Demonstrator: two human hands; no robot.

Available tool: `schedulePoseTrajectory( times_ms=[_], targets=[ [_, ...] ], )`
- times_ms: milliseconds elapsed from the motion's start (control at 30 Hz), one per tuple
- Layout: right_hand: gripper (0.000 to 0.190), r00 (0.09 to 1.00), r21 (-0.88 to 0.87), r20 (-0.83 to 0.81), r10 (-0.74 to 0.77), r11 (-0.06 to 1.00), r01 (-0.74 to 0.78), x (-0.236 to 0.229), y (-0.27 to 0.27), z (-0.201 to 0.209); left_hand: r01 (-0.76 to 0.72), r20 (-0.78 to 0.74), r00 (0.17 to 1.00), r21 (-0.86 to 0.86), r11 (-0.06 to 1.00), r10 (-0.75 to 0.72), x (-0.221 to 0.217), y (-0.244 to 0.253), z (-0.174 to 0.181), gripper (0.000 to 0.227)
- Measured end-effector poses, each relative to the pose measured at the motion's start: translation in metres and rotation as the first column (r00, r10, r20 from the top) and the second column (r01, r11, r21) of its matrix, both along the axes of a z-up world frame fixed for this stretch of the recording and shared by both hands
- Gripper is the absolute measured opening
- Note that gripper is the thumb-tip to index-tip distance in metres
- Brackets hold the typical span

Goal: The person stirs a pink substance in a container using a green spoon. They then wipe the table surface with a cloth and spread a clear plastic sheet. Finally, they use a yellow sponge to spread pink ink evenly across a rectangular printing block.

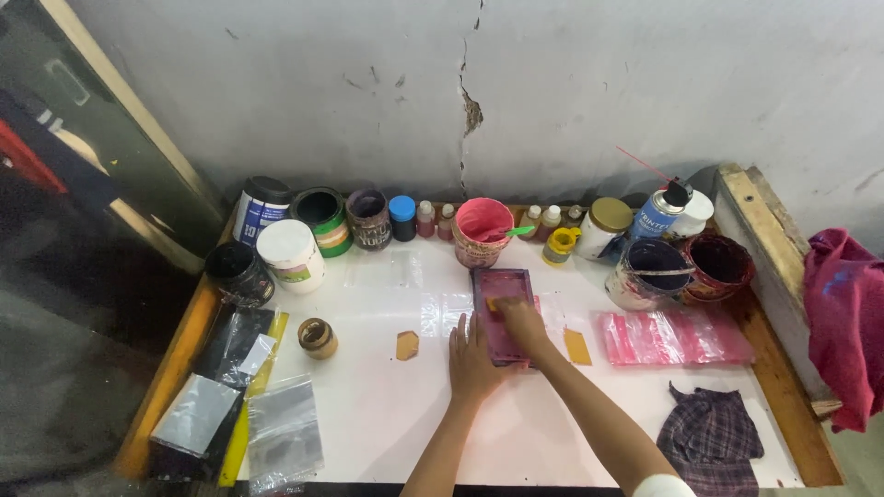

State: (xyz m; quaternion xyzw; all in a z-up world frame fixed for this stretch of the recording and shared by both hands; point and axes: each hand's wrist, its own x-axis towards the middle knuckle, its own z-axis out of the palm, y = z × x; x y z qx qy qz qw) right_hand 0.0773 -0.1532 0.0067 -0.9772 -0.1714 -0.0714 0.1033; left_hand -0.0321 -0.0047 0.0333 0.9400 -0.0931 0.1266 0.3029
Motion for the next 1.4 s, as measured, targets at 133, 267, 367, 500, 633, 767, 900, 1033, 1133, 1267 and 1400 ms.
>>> schedulePoseTrajectory(
  times_ms=[133, 267, 367, 500, 633, 767, 900, 1033, 1133, 1267, 1400],
  targets=[
    [0.027, 0.997, -0.006, -0.031, 0.074, 0.997, -0.074, -0.011, -0.003, 0.018, -0.023, 0.055, 0.998, 0.014, 1.000, 0.023, 0.001, -0.001, -0.004, 0.133],
    [0.027, 0.975, 0.009, -0.220, -0.005, 1.000, 0.007, 0.015, 0.007, 0.064, -0.011, 0.013, 1.000, 0.006, 1.000, 0.011, -0.003, -0.001, -0.001, 0.133],
    [0.028, 0.994, 0.033, -0.107, -0.012, 0.999, 0.016, 0.037, 0.010, 0.071, 0.004, -0.025, 1.000, -0.024, 1.000, -0.004, -0.001, 0.000, 0.007, 0.135],
    [0.036, 0.998, -0.015, 0.023, 0.051, 0.999, -0.051, 0.046, 0.005, 0.017, -0.014, 0.018, 1.000, -0.022, 1.000, 0.014, -0.001, -0.001, 0.002, 0.134],
    [0.034, 0.989, 0.049, 0.122, 0.085, 0.995, -0.091, 0.016, 0.003, 0.017, -0.006, 0.065, 0.998, -0.021, 1.000, 0.007, 0.000, -0.001, -0.001, 0.127],
    [0.029, 0.980, 0.005, 0.185, 0.073, 0.997, -0.075, -0.009, -0.003, -0.012, -0.044, 0.093, 0.995, 0.022, 0.999, 0.041, 0.005, -0.004, -0.012, 0.130],
    [0.024, 0.966, -0.023, 0.248, 0.071, 0.997, -0.068, -0.033, -0.007, -0.035, -0.037, 0.060, 0.998, 0.081, 0.996, 0.033, 0.009, -0.004, -0.025, 0.129],
    [0.019, 0.967, -0.036, 0.244, 0.073, 0.997, -0.066, -0.055, -0.011, -0.045, -0.026, 0.025, 0.999, 0.092, 0.995, 0.024, 0.011, -0.004, -0.029, 0.126],
    [0.011, 0.971, -0.014, 0.220, 0.095, 0.995, -0.094, -0.069, -0.011, -0.010, -0.029, -0.006, 1.000, 0.067, 0.997, 0.030, 0.008, -0.005, -0.034, 0.127],
    [0.028, 0.946, 0.022, -0.304, 0.114, 0.993, -0.113, -0.044, -0.008, 0.079, -0.029, 0.051, 0.998, 0.047, 0.998, 0.026, 0.006, -0.003, -0.019, 0.136],
    [0.031, 0.980, 0.033, -0.185, -0.077, 0.996, 0.084, 0.019, -0.021, 0.044, -0.010, -0.013, 1.000, 0.002, 1.000, 0.010, 0.001, -0.002, -0.004, 0.135]
  ],
)
